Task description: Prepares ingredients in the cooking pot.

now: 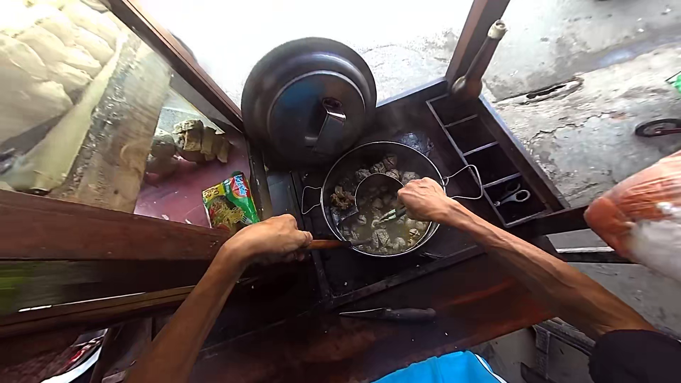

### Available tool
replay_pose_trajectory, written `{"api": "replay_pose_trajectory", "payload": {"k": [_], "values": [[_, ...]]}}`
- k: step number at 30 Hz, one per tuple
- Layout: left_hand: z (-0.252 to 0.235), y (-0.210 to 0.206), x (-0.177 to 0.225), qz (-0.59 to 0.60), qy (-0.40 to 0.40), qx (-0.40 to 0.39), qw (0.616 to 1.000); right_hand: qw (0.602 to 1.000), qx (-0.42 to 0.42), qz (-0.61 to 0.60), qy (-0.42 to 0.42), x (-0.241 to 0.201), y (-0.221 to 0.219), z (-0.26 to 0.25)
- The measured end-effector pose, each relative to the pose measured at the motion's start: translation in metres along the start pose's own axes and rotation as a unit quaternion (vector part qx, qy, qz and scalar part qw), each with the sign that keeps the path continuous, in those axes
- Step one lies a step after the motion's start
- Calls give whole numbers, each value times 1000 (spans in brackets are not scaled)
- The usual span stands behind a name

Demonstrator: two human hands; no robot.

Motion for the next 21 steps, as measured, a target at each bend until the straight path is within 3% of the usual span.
{"api": "replay_pose_trajectory", "payload": {"k": [5,7,11,16,21], "values": [[4,-4,-2,3,4,1,1000,980,197,-26,2,-15,49,-10],[6,-5,-1,5,1,2,1000,971,238,-24,6,-27,52,-23],[9,-7,-2,17,0,6,1000,970,243,-24,-5,-30,46,-31],[0,-13,-12,75,-6,-13,997,970,221,-75,-66,16,32,12],[1,-20,-19,134,14,-33,990,979,112,-80,-147,63,-8,45]]}}
Point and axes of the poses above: each hand's wrist, its own z-axis away from the middle knuckle, its own y-axis out of the back of the hand, x = y × z, the point moved 7 cm from there along -z, towards the middle knuckle, and after that the axes turned 10 degrees about z, right-handed, at the moved point
